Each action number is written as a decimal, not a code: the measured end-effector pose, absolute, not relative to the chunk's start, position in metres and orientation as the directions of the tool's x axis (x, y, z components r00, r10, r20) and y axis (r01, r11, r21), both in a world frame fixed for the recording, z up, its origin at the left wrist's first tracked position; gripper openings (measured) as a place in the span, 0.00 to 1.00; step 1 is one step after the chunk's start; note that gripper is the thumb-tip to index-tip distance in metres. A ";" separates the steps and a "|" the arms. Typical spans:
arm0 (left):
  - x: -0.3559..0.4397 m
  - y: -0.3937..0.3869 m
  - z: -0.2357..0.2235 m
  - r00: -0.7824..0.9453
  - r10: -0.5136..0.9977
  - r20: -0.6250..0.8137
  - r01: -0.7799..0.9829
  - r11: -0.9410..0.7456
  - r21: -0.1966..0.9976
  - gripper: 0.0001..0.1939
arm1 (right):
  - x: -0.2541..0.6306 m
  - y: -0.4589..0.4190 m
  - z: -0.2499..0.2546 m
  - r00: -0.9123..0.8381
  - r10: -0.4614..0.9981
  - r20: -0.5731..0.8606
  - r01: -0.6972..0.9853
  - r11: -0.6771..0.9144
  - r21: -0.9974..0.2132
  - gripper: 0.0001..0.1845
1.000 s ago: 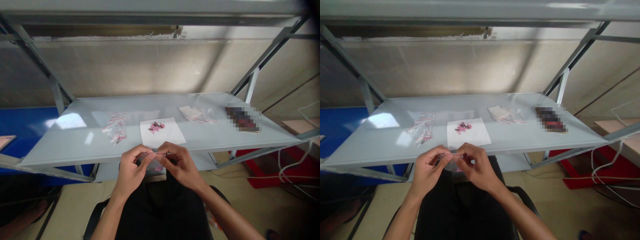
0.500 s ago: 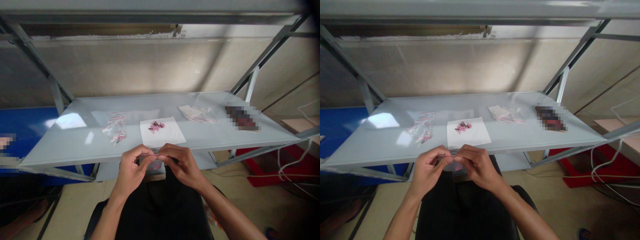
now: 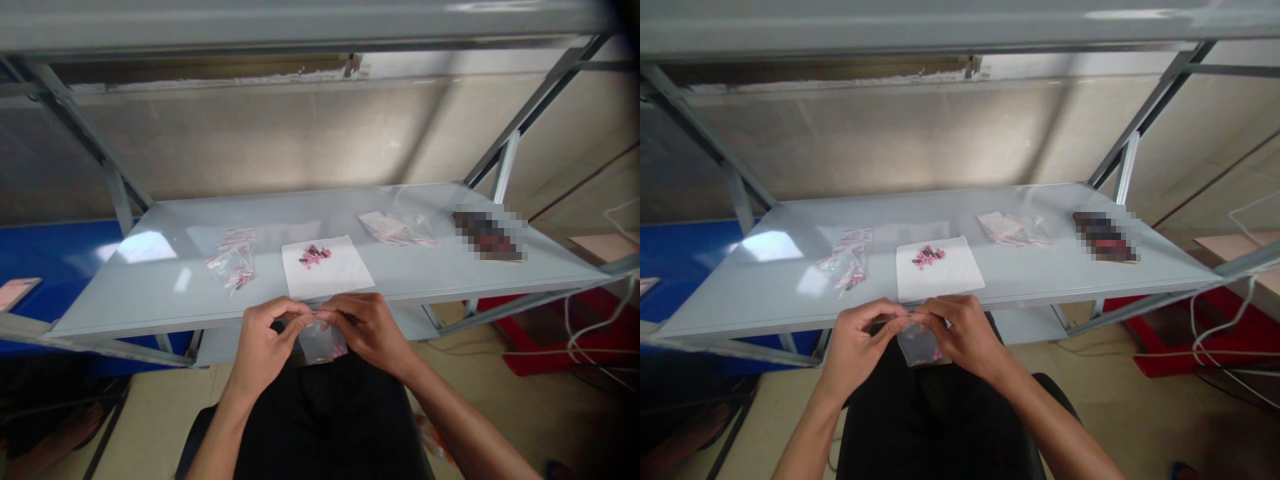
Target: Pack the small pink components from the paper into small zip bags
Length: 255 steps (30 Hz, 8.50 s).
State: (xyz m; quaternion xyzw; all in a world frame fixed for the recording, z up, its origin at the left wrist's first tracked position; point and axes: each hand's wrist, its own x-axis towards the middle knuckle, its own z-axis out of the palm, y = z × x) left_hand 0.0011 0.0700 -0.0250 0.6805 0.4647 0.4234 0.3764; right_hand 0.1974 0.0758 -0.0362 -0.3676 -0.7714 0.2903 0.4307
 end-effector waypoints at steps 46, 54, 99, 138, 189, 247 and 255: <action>-0.044 0.115 -0.012 0.270 0.653 0.708 0.801 -0.560 0.212 0.29 | 0.246 0.117 -0.001 -0.128 0.724 0.678 0.539 0.625 -0.565 0.08; -0.008 0.083 -0.022 0.072 0.835 0.546 0.577 -0.481 0.660 0.12 | 0.198 0.112 -0.006 -0.184 0.817 0.547 0.376 0.573 -0.729 0.10; -0.008 0.097 -0.064 -0.138 0.949 0.285 0.243 -0.247 0.938 0.18 | 0.231 0.185 -0.066 0.018 0.916 0.401 0.623 0.303 -0.721 0.11; -0.003 0.095 -0.069 -0.131 0.928 0.349 0.296 -0.299 0.907 0.13 | 0.187 0.160 -0.057 -0.099 0.907 0.409 0.647 0.371 -0.667 0.13; -0.004 0.097 -0.069 -0.161 0.941 0.299 0.225 -0.260 0.939 0.16 | 0.174 0.177 -0.057 -0.214 0.893 0.396 0.702 0.423 -0.574 0.16; -0.003 0.097 -0.072 -0.124 0.942 0.311 0.309 -0.261 0.914 0.15 | 0.195 0.152 -0.052 -0.570 0.710 0.414 0.104 0.562 -0.820 0.09; -0.001 0.094 -0.067 -0.160 0.951 0.264 0.254 -0.218 0.942 0.18 | 0.209 0.175 -0.056 -0.162 0.848 0.505 0.452 0.519 -0.726 0.07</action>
